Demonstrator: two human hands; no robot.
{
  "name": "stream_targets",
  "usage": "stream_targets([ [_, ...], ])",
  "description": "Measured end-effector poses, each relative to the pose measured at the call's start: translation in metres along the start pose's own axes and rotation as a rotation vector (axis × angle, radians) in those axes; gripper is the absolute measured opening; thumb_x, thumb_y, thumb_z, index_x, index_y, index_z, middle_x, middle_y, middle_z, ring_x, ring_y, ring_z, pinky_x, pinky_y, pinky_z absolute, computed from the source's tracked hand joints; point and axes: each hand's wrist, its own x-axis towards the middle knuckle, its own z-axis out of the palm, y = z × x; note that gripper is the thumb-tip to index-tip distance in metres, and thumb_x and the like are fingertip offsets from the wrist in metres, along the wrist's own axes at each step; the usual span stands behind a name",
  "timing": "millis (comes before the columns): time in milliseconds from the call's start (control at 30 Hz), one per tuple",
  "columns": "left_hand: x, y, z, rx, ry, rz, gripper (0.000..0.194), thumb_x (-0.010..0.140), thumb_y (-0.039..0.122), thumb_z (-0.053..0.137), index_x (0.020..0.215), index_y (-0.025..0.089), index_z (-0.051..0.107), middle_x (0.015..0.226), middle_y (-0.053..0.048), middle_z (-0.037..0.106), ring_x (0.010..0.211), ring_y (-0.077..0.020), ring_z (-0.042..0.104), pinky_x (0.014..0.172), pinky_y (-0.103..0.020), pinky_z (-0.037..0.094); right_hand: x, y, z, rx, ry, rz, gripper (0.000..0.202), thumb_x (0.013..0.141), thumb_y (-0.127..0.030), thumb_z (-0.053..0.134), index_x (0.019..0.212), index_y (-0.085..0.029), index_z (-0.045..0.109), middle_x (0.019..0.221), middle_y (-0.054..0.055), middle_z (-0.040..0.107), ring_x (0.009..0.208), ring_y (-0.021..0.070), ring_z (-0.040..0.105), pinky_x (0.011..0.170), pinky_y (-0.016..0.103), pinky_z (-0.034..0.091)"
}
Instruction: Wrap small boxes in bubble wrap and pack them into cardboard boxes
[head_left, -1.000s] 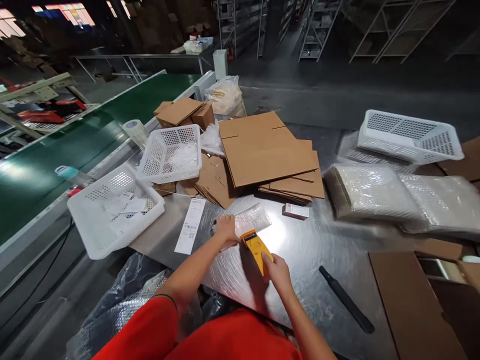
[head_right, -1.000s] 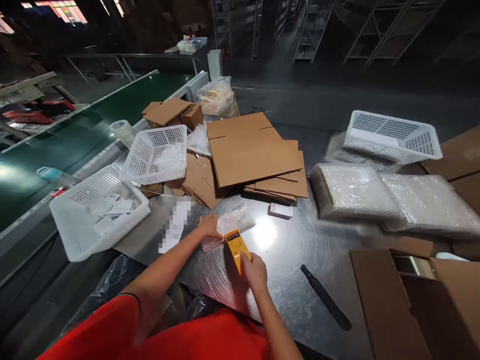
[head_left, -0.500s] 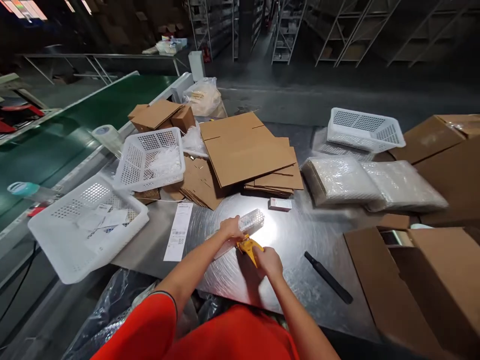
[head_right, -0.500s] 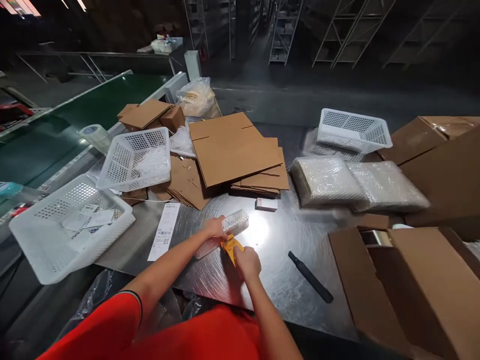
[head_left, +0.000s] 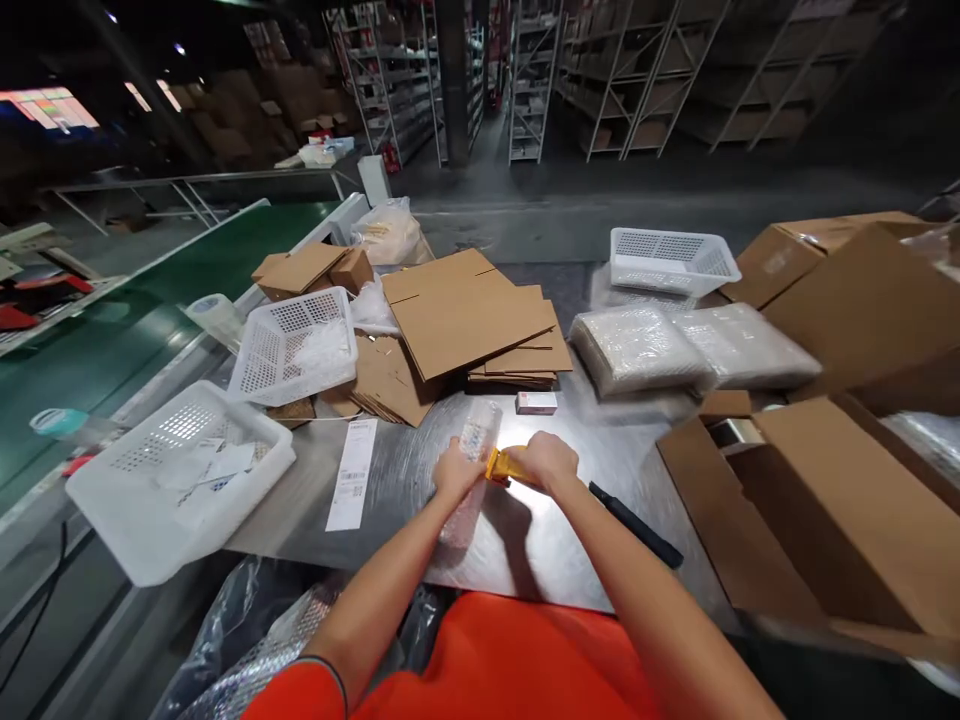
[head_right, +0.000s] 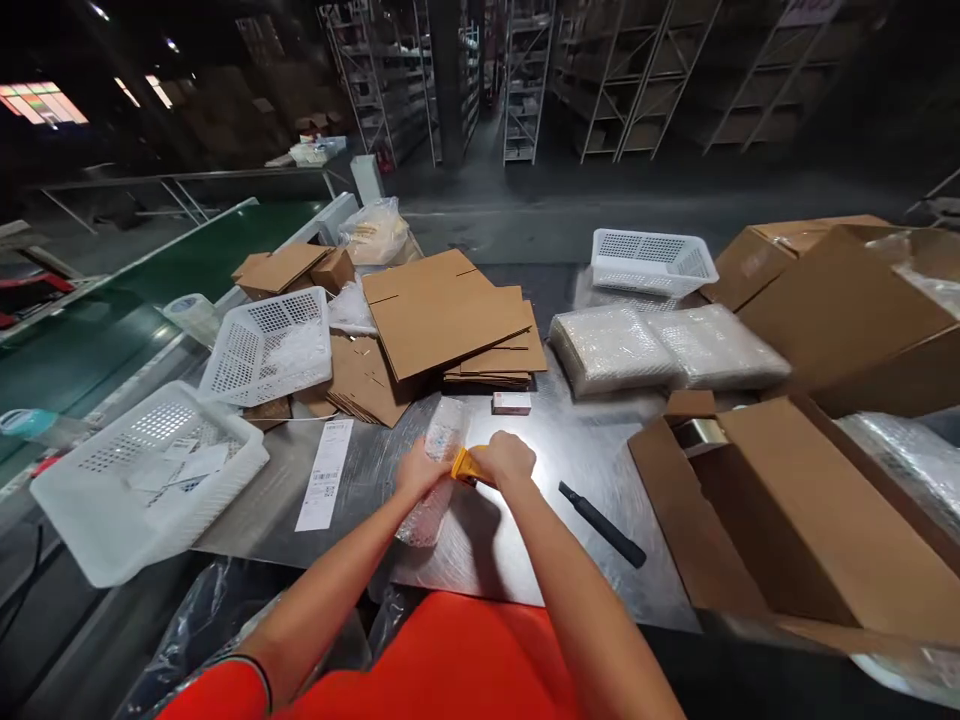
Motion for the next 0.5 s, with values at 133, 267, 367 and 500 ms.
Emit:
stream_targets([
  [133, -0.006, -0.001, -0.004, -0.008, 0.059, 0.007, 0.054, 0.073, 0.044, 0.075, 0.115, 0.016, 0.057, 0.103, -0.016, 0.073, 0.095, -0.0334, 0.07, 0.071, -0.034, 0.047, 0.0, 0.0, -0.011, -0.023, 0.038, -0.085, 0.047, 0.081, -0.049, 0.059, 0.107, -0.012, 0.074, 0.1, 0.018, 0.074, 0.101, 0.0312, 0.069, 0.075, 0.033, 0.05],
  [267, -0.015, 0.004, -0.004, -0.032, 0.118, -0.003, 0.052, 0.071, 0.046, 0.077, 0.11, 0.018, 0.057, 0.1, -0.014, 0.073, 0.091, -0.0306, 0.07, 0.067, -0.032, 0.045, 0.005, 0.006, -0.026, -0.038, 0.042, -0.122, 0.045, 0.08, -0.049, 0.059, 0.101, -0.013, 0.075, 0.097, 0.016, 0.075, 0.095, 0.03, 0.071, 0.071, 0.032, 0.05],
  [367, -0.021, 0.012, 0.002, -0.046, 0.139, -0.005, 0.048, 0.071, 0.045, 0.077, 0.106, 0.018, 0.058, 0.099, -0.013, 0.073, 0.09, -0.0298, 0.07, 0.067, -0.031, 0.044, 0.005, 0.009, -0.026, -0.049, 0.049, -0.142, 0.043, 0.079, -0.047, 0.061, 0.1, -0.012, 0.075, 0.095, 0.016, 0.075, 0.092, 0.0292, 0.071, 0.07, 0.032, 0.051],
  [500, -0.026, 0.025, 0.006, -0.051, 0.155, -0.013, 0.038, 0.073, 0.036, 0.075, 0.102, 0.018, 0.058, 0.095, -0.012, 0.073, 0.09, -0.0284, 0.069, 0.068, -0.031, 0.045, 0.009, 0.019, -0.021, -0.065, 0.086, -0.172, 0.039, 0.079, -0.045, 0.063, 0.1, -0.015, 0.075, 0.099, 0.017, 0.074, 0.098, 0.0283, 0.07, 0.077, 0.031, 0.05],
])
